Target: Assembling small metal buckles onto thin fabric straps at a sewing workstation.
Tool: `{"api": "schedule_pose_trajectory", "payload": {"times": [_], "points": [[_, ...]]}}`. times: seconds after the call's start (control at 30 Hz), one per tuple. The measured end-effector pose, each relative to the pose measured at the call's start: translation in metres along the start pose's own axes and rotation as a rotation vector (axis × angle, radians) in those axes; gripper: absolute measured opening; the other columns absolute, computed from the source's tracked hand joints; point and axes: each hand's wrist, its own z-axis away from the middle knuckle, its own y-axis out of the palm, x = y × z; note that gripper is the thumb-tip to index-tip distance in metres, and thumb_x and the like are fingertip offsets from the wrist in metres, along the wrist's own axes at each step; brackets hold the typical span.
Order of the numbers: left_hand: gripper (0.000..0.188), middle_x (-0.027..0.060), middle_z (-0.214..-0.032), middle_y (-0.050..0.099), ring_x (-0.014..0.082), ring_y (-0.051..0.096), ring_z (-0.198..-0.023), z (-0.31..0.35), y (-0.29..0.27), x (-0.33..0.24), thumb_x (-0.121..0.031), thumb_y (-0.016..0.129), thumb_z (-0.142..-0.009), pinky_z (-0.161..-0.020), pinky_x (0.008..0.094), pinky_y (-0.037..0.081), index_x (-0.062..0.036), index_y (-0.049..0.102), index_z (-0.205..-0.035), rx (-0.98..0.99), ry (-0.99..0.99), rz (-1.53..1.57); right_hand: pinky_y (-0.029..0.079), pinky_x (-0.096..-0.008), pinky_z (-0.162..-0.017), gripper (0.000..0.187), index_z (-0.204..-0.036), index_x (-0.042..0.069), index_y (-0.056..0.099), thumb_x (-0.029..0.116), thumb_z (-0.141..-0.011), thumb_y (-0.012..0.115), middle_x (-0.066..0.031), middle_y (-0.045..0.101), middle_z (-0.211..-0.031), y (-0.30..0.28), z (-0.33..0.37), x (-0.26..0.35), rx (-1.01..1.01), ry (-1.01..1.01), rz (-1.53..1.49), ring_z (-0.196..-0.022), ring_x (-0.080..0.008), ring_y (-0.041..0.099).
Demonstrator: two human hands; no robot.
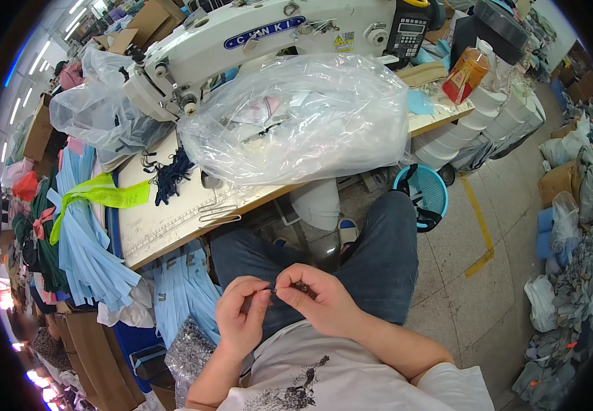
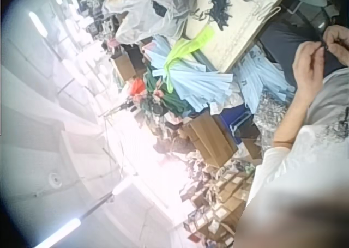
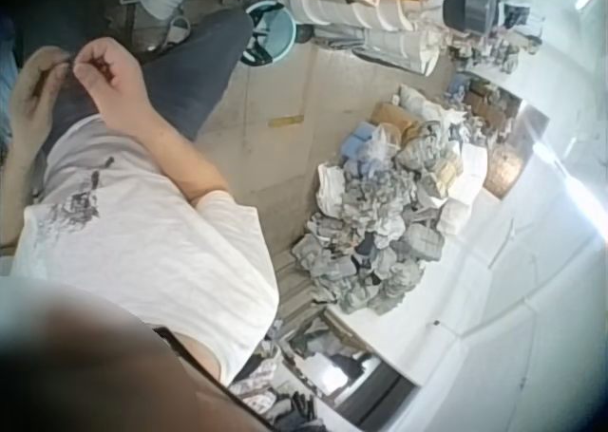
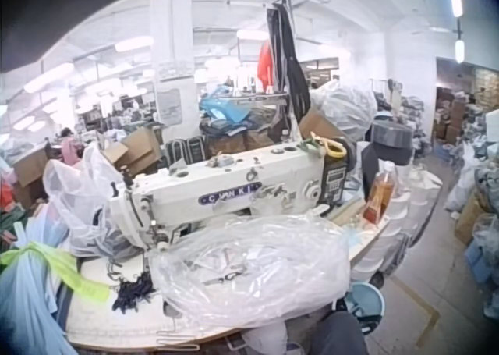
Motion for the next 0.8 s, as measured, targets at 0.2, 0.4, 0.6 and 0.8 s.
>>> {"api": "schedule_pose_trajectory", "payload": {"times": [0.2,0.4,0.6,0.8], "points": [[0.016,0.0104,-0.085,0.065,0.0164,0.062,-0.068,-0.006,-0.001,-0.003,0.005,0.071,-0.077,-0.062,0.0245,0.049,0.0006,0.064,-0.090,-0.024,0.079,-0.015,0.033,-0.0153,-0.056,0.008,-0.099,0.005,0.056,0.012,-0.096,0.057,0.0066,0.049,-0.080,-0.001,0.000,0.002,-0.059,0.237,-0.280,-0.066,0.0005,0.040],[0.015,0.0108,-0.085,0.067,0.0162,0.064,-0.068,0.002,0.002,0.003,0.005,0.071,-0.076,-0.062,0.0241,0.049,0.0007,0.064,-0.089,-0.037,0.014,0.047,0.031,-0.0158,-0.054,0.011,-0.099,0.005,0.055,0.015,-0.097,0.056,0.0058,0.049,-0.083,-0.006,-0.002,0.003,0.056,0.092,-0.219,-0.065,0.0004,0.038],[0.016,0.0114,-0.086,0.067,0.0182,0.065,-0.070,0.003,0.002,0.000,0.007,0.069,-0.077,-0.063,0.0252,0.050,0.0007,0.064,-0.091,-0.026,-0.029,0.051,0.039,-0.0166,-0.061,0.013,-0.103,0.003,0.059,0.012,-0.093,0.062,0.0046,0.053,-0.087,-0.002,-0.004,0.002,-0.067,0.065,-0.128,-0.073,-0.0003,0.047],[0.017,0.0117,-0.087,0.067,0.0193,0.065,-0.071,-0.001,0.003,0.002,0.007,0.067,-0.078,-0.063,0.0257,0.051,0.0002,0.062,-0.093,-0.043,0.125,-0.085,0.042,-0.0190,-0.063,0.017,-0.104,0.002,0.065,0.007,-0.088,0.068,0.0001,0.058,-0.087,-0.006,-0.007,-0.006,0.029,-0.042,0.084,-0.074,-0.0042,0.053]]}}
